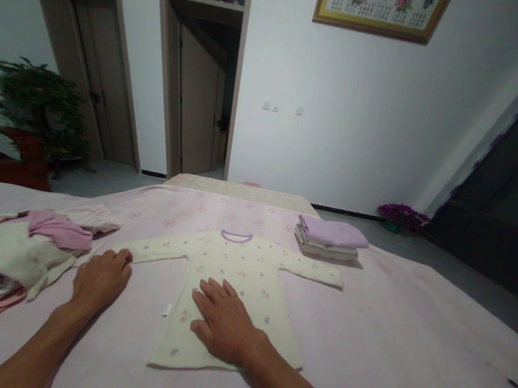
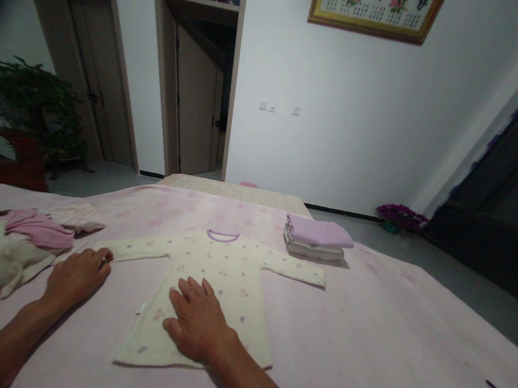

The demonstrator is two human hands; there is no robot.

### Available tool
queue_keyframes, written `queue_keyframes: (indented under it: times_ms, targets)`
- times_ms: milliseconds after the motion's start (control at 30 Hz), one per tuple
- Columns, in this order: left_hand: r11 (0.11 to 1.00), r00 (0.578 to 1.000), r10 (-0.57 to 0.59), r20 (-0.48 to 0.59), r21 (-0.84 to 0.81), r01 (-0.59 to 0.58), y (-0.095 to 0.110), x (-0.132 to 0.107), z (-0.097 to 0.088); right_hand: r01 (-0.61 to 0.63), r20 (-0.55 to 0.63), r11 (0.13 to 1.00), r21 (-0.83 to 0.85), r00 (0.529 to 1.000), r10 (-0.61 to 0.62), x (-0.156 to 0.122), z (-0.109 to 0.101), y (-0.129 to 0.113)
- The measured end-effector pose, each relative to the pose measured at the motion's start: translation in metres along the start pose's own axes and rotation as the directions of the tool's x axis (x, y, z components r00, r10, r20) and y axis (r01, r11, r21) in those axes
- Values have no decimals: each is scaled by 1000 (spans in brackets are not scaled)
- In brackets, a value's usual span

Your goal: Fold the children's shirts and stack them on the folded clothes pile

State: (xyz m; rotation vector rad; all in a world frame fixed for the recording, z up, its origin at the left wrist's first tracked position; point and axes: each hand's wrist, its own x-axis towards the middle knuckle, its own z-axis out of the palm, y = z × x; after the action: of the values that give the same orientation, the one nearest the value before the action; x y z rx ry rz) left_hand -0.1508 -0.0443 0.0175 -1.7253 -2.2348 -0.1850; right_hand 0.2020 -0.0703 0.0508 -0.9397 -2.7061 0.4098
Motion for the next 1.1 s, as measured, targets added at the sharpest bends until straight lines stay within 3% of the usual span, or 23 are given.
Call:
queue_keyframes:
  times_ms: [167,300,400,567,700,800,867,1000,1100]
  targets:
    - [998,997,10,-82,55,-6,2,-1,-2,-1,-4,1000,26,1000,1,0,0,0]
    - [976,975,161,-156,-125,-181,8,4,6,-4,-2,999,34,1000,4,0,1,0]
    - [947,969,224,-106,-213,-242,8,7,12,-5,-1,1000,24,1000,5,0,0,-1]
    - [991,994,107,15,-82,-106,1,7,4,-8,5,1000,-5,1000,8,0,0,-1]
    - [999,999,-43,17,26,43,1,6,-7,-9,-7,1000,-4,1000,9,0,-1,-2]
    - [995,995,-91,-29,31,91,8,6,-10,-8,-3,1000,-4,1000,8,0,-1,-2]
    - [999,997,-41,-71,-37,38,16,6,-8,-8,-3,1000,3,1000,8,0,0,-2]
    - [948,977,196,-84,-239,-211,30,11,9,-6,-8,1000,6,1000,6,1,1,-1]
    - [956,981,193,28,-231,-181,25,14,29,-6,-7,1000,1,1000,6,1,1,-1]
